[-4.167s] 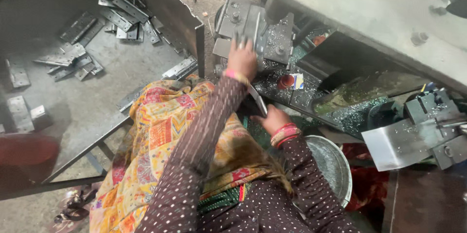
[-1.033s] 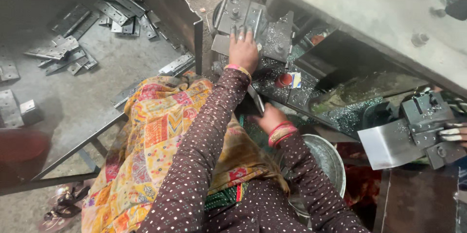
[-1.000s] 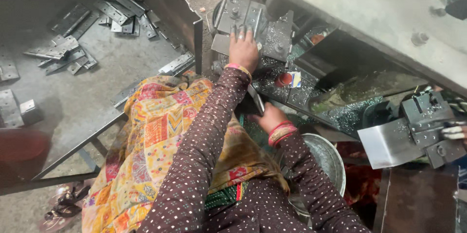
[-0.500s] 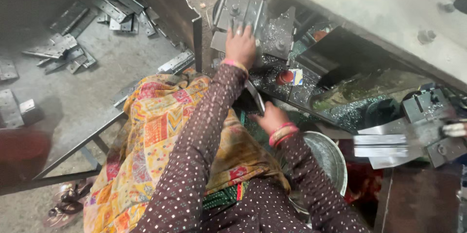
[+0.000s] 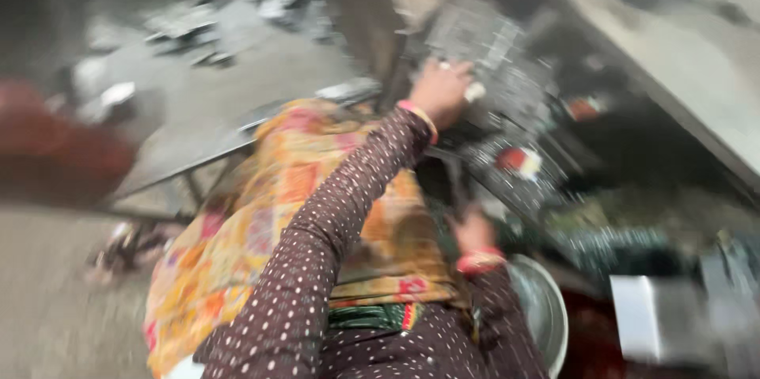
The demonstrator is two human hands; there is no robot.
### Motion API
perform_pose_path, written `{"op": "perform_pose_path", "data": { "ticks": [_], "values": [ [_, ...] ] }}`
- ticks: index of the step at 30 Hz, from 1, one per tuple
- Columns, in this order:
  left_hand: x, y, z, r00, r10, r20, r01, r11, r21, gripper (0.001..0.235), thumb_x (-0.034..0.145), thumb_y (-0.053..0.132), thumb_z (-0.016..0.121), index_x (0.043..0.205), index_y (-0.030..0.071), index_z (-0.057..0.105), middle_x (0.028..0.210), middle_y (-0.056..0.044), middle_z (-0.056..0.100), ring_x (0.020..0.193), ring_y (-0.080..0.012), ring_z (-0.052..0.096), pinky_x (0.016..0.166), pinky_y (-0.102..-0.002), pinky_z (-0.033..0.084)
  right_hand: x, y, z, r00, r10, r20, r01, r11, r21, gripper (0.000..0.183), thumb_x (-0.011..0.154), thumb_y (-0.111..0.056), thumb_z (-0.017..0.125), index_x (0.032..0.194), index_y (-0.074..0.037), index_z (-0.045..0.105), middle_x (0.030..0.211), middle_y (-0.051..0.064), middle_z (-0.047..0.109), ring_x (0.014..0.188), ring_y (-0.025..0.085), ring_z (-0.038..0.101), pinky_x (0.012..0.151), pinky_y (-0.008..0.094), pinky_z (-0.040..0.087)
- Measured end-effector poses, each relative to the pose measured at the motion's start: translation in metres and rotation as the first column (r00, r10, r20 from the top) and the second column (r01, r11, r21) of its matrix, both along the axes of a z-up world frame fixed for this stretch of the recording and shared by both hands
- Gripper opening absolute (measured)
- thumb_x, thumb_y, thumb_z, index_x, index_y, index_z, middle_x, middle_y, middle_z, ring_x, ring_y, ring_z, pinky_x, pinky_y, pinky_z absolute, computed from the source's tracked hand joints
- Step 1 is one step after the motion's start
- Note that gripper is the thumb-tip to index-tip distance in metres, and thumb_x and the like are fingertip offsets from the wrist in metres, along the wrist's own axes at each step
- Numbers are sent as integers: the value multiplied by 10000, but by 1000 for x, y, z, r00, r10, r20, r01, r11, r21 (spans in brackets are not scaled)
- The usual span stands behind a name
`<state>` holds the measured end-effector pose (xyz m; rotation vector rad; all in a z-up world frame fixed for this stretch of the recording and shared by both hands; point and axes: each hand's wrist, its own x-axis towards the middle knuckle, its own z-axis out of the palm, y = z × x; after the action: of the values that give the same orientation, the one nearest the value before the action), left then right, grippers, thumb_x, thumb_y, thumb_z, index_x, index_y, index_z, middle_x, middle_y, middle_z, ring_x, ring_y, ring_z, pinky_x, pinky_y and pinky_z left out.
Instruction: The person operates a metal press machine by placing metal brackets into a die one at a time, engaging the press, and then placing the processed parts into a nearby bin. Finally, the person uses a metal rod to move the finished parts within the bin.
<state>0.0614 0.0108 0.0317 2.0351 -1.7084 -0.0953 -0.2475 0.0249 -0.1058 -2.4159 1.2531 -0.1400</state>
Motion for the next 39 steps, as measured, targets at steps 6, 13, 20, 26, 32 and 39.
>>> {"op": "perform_pose_path", "data": {
  "ticks": [6, 13, 20, 26, 32, 39],
  "values": [
    [99, 108, -66, 869, 494, 13, -435, 776, -456, 342, 852, 151, 604, 1188, 114, 660, 1352, -84, 617, 1183, -253, 649, 1000, -475, 455, 18, -20, 88, 986, 4, -167, 25, 984, 175, 621, 850, -582, 752, 966, 22, 666, 754, 202, 698, 618, 337, 676, 599, 459, 526],
    [281, 192, -178, 544, 826, 150, -827, 558, -72, 318, 932, 199, 583, 1226, 99, 651, 1451, -199, 524, 1224, -393, 585, 948, -581, 474, 27, -12, 113, 961, -92, -260, 155, 960, 233, 584, 811, -534, 750, 991, 11, 646, 659, 175, 678, 460, 276, 651, 491, 428, 511],
    [399, 220, -177, 150, 987, 57, -975, 139, 174, 729, 821, 545, 687, 1391, 108, 561, 1437, -217, 494, 1292, -402, 494, 984, -560, 426, 9, -27, 94, 925, -152, -349, 233, 952, 201, 528, 821, -524, 752, 960, -18, 689, 599, 153, 640, 439, 261, 608, 483, 419, 485],
    [381, 239, -200, 188, 981, 42, -978, 183, 103, 480, 870, 415, 726, 1179, 59, 632, 1160, -149, 632, 1135, -352, 595, 895, -487, 521, -2, -29, 88, 916, -185, -357, 261, 948, 180, 517, 824, -513, 762, 948, -15, 693, 610, 146, 629, 435, 255, 605, 463, 402, 488],
    [299, 305, -214, 540, 829, 149, -838, 546, -5, 381, 921, 254, 709, 1214, 24, 631, 1098, -156, 660, 984, -367, 648, 795, -478, 544, 11, -16, 98, 939, -177, -296, 235, 956, 174, 458, 830, -467, 763, 950, -32, 687, 608, 105, 633, 432, 218, 600, 442, 372, 479],
    [269, 326, -216, 552, 832, -51, -830, 554, 62, 409, 1061, 54, 578, 1467, 11, 551, 1222, -220, 683, 1037, -418, 674, 905, -521, 547, 16, -18, 96, 952, -140, -274, 208, 949, 237, 510, 832, -475, 769, 927, 13, 657, 594, 121, 627, 450, 233, 597, 464, 401, 471]
  ]
}}
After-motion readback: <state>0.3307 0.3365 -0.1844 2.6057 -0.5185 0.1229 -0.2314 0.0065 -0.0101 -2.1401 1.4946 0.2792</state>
